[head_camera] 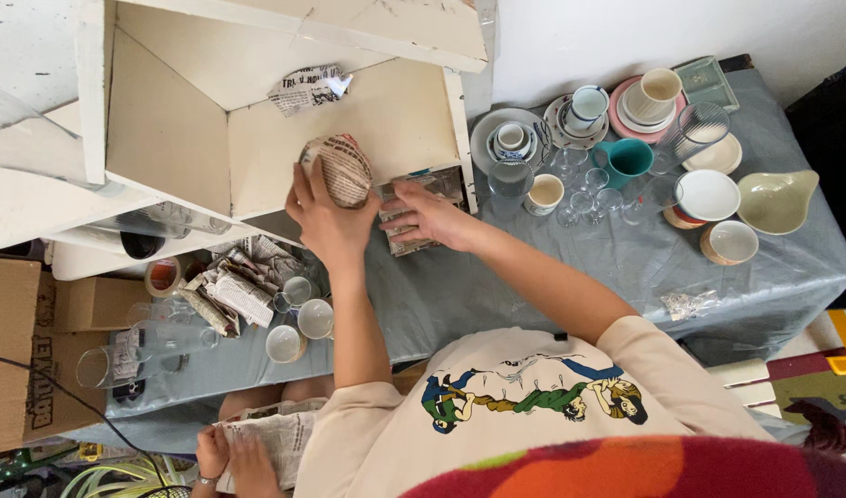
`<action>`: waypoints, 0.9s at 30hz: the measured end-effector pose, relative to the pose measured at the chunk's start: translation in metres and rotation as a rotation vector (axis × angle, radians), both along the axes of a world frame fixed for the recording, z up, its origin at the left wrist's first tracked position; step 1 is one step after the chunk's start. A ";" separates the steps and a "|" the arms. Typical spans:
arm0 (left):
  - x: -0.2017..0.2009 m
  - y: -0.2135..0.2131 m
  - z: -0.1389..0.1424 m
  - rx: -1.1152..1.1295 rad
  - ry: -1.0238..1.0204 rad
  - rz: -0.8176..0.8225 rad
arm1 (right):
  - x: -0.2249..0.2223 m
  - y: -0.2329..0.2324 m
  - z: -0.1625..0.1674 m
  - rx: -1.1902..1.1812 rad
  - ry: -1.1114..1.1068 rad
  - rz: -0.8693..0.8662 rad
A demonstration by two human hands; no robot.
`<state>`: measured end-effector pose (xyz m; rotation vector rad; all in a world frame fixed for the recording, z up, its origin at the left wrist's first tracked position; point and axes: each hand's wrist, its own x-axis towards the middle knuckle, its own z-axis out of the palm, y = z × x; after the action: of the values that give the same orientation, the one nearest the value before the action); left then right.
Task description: The person unwraps ceramic bowls and cups from newspaper wrapping and places the paper aside. They then wipe the pottery with a dark cloth, dipping it in a bucket of water, and place cleaned pieces onto a white shelf.
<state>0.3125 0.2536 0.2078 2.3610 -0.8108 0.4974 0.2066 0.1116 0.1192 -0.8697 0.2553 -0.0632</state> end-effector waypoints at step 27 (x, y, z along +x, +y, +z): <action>-0.308 -0.157 -0.077 -0.537 1.255 -1.118 | -0.364 -0.053 0.016 -0.321 -0.054 -1.152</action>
<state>0.0048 0.0966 0.1309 1.0159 -0.9577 -0.9996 -0.1571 0.0587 0.1354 -0.9378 0.6821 -1.2234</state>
